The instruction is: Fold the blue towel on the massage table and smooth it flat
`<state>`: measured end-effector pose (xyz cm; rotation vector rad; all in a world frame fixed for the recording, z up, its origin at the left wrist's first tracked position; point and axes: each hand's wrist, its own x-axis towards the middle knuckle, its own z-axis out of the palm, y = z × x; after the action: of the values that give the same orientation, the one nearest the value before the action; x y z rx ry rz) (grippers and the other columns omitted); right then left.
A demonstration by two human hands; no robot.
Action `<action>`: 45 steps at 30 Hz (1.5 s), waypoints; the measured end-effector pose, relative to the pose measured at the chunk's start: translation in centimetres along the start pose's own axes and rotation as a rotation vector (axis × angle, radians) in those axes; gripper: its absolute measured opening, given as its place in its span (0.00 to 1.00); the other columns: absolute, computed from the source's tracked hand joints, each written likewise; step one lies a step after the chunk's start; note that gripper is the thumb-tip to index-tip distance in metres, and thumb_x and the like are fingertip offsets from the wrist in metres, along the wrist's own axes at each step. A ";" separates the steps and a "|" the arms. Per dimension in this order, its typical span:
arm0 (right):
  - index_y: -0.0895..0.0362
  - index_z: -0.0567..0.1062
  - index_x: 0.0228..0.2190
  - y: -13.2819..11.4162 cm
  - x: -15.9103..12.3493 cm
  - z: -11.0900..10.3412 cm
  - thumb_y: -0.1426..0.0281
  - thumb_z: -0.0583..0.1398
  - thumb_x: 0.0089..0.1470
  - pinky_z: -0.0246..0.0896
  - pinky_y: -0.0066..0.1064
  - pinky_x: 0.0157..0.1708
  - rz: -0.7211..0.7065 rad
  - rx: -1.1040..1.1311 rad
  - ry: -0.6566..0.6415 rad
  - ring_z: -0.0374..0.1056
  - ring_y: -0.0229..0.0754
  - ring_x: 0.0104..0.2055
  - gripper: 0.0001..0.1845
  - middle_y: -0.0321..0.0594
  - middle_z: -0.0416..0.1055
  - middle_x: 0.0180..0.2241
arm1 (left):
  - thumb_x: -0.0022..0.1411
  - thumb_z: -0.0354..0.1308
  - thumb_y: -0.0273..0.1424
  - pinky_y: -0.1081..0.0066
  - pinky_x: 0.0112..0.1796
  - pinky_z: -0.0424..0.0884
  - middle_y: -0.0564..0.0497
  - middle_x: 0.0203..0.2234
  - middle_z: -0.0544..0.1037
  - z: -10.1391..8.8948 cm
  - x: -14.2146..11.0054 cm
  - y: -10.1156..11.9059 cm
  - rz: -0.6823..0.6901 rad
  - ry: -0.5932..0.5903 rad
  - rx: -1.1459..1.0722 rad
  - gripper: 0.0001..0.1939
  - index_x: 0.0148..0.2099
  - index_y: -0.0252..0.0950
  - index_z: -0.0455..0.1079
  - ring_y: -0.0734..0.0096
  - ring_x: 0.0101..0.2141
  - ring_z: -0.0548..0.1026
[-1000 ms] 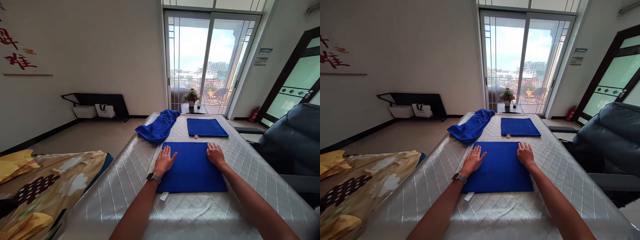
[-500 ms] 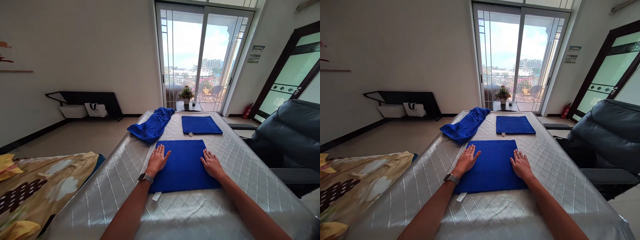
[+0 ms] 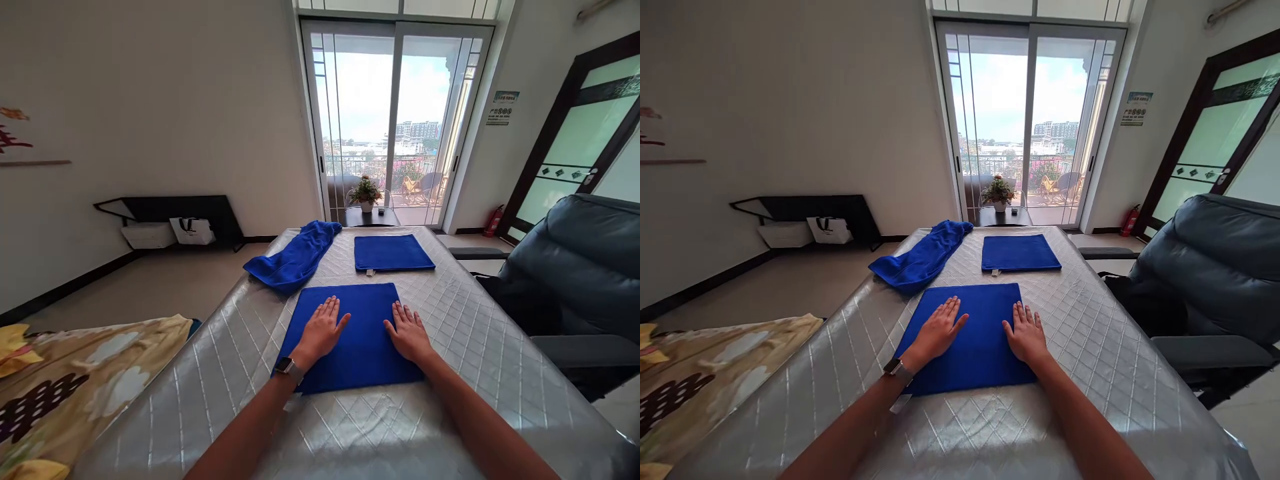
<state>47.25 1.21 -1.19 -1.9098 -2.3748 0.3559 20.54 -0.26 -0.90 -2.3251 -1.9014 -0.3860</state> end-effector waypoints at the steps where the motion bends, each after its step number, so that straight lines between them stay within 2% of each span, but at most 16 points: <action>1: 0.59 0.43 0.73 0.0 0.0 0.0 0.50 0.38 0.69 0.24 0.46 0.72 0.000 0.004 0.002 0.31 0.47 0.76 0.40 0.38 0.34 0.75 | 0.75 0.34 0.51 0.55 0.68 0.56 0.38 0.70 0.60 0.2 0.2 1.7 0.054 -0.014 -0.019 0.38 0.72 0.29 0.57 0.56 0.70 0.57; 4: 0.60 0.43 0.73 0.0 -0.1 -0.2 0.52 0.39 0.69 0.25 0.47 0.72 -0.007 -0.004 0.013 0.32 0.48 0.76 0.39 0.40 0.35 0.75 | 0.75 0.33 0.50 0.55 0.68 0.56 0.38 0.70 0.59 0.9 1.0 7.1 0.190 -0.041 -0.080 0.37 0.72 0.29 0.56 0.57 0.70 0.56; 7: 0.57 0.45 0.73 0.0 -0.4 -0.2 0.58 0.40 0.70 0.27 0.48 0.72 -0.038 -0.050 0.004 0.32 0.49 0.76 0.36 0.39 0.35 0.75 | 0.76 0.32 0.46 0.53 0.68 0.56 0.37 0.70 0.59 1.7 2.0 11.2 0.239 -0.015 -0.148 0.35 0.73 0.30 0.54 0.58 0.70 0.55; 9: 0.54 0.47 0.73 0.1 -0.5 -0.2 0.62 0.42 0.69 0.28 0.48 0.72 -0.059 -0.078 0.000 0.31 0.49 0.76 0.34 0.38 0.34 0.75 | 0.77 0.31 0.45 0.52 0.67 0.57 0.38 0.70 0.60 2.2 2.5 12.7 0.227 -0.011 -0.177 0.34 0.74 0.31 0.53 0.57 0.70 0.55; 12: 0.55 0.48 0.72 0.2 -0.5 -0.2 0.62 0.43 0.69 0.29 0.47 0.72 -0.070 -0.083 0.008 0.31 0.49 0.76 0.34 0.38 0.33 0.75 | 0.77 0.31 0.44 0.51 0.67 0.56 0.38 0.70 0.60 2.6 2.4 13.1 0.205 -0.028 -0.191 0.33 0.74 0.31 0.51 0.57 0.70 0.56; 17: 0.60 0.45 0.73 0.1 -0.2 0.0 0.56 0.39 0.70 0.28 0.48 0.72 -0.038 -0.048 0.021 0.32 0.49 0.76 0.37 0.40 0.35 0.75 | 0.76 0.30 0.49 0.52 0.68 0.54 0.38 0.70 0.58 1.8 1.2 11.0 0.162 -0.082 -0.181 0.37 0.74 0.30 0.52 0.57 0.71 0.55; 22: 0.61 0.44 0.73 0.1 -0.1 0.1 0.53 0.39 0.69 0.25 0.46 0.72 -0.012 -0.006 0.018 0.32 0.48 0.76 0.39 0.39 0.35 0.74 | 0.74 0.31 0.53 0.53 0.69 0.53 0.40 0.71 0.57 1.0 -0.6 7.4 0.108 -0.097 -0.112 0.39 0.74 0.31 0.53 0.58 0.71 0.53; 25: 0.60 0.43 0.73 0.1 -0.1 0.1 0.53 0.39 0.69 0.25 0.46 0.72 -0.009 -0.001 0.019 0.31 0.47 0.76 0.39 0.39 0.34 0.75 | 0.74 0.33 0.53 0.54 0.69 0.54 0.41 0.71 0.57 1.0 -2.2 4.2 0.085 -0.085 -0.057 0.38 0.74 0.33 0.53 0.58 0.71 0.54; 29: 0.60 0.43 0.73 0.1 -0.1 0.2 0.53 0.38 0.69 0.24 0.46 0.72 -0.011 -0.005 0.019 0.31 0.47 0.76 0.39 0.39 0.34 0.75 | 0.74 0.34 0.53 0.54 0.68 0.54 0.43 0.72 0.57 0.8 -5.1 -1.1 0.004 -0.075 -0.005 0.38 0.74 0.34 0.52 0.58 0.71 0.55; 33: 0.60 0.43 0.73 0.3 0.0 0.4 0.53 0.38 0.69 0.23 0.46 0.72 -0.007 -0.011 0.006 0.31 0.46 0.76 0.39 0.38 0.35 0.75 | 0.73 0.33 0.54 0.53 0.69 0.54 0.40 0.71 0.57 0.4 -7.8 -5.3 -0.078 -0.056 0.026 0.40 0.74 0.31 0.52 0.57 0.71 0.54; 36: 0.59 0.43 0.73 0.4 0.1 0.6 0.53 0.37 0.70 0.24 0.45 0.72 -0.004 -0.026 0.009 0.31 0.46 0.76 0.39 0.37 0.35 0.75 | 0.74 0.32 0.54 0.54 0.69 0.53 0.39 0.72 0.55 0.2 -8.8 -6.4 -0.128 -0.058 0.014 0.41 0.74 0.29 0.51 0.58 0.71 0.53; 40: 0.59 0.43 0.73 0.6 0.1 0.9 0.53 0.38 0.70 0.25 0.45 0.72 -0.005 -0.059 0.024 0.32 0.46 0.76 0.39 0.37 0.34 0.75 | 0.73 0.32 0.56 0.55 0.69 0.52 0.39 0.72 0.54 0.3 -8.8 -6.2 -0.165 -0.066 -0.024 0.43 0.74 0.28 0.51 0.58 0.71 0.52; 45: 0.60 0.43 0.73 0.5 0.1 0.8 0.54 0.38 0.70 0.27 0.44 0.72 -0.005 -0.093 0.026 0.32 0.46 0.76 0.38 0.37 0.35 0.75 | 0.73 0.33 0.56 0.55 0.69 0.53 0.39 0.72 0.55 0.7 -8.7 -6.2 -0.144 -0.021 -0.047 0.42 0.74 0.30 0.52 0.57 0.71 0.54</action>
<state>47.54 1.28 -2.03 -1.9341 -2.4195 0.2225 13.03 -7.02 -4.28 -2.2352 -2.0997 -0.4266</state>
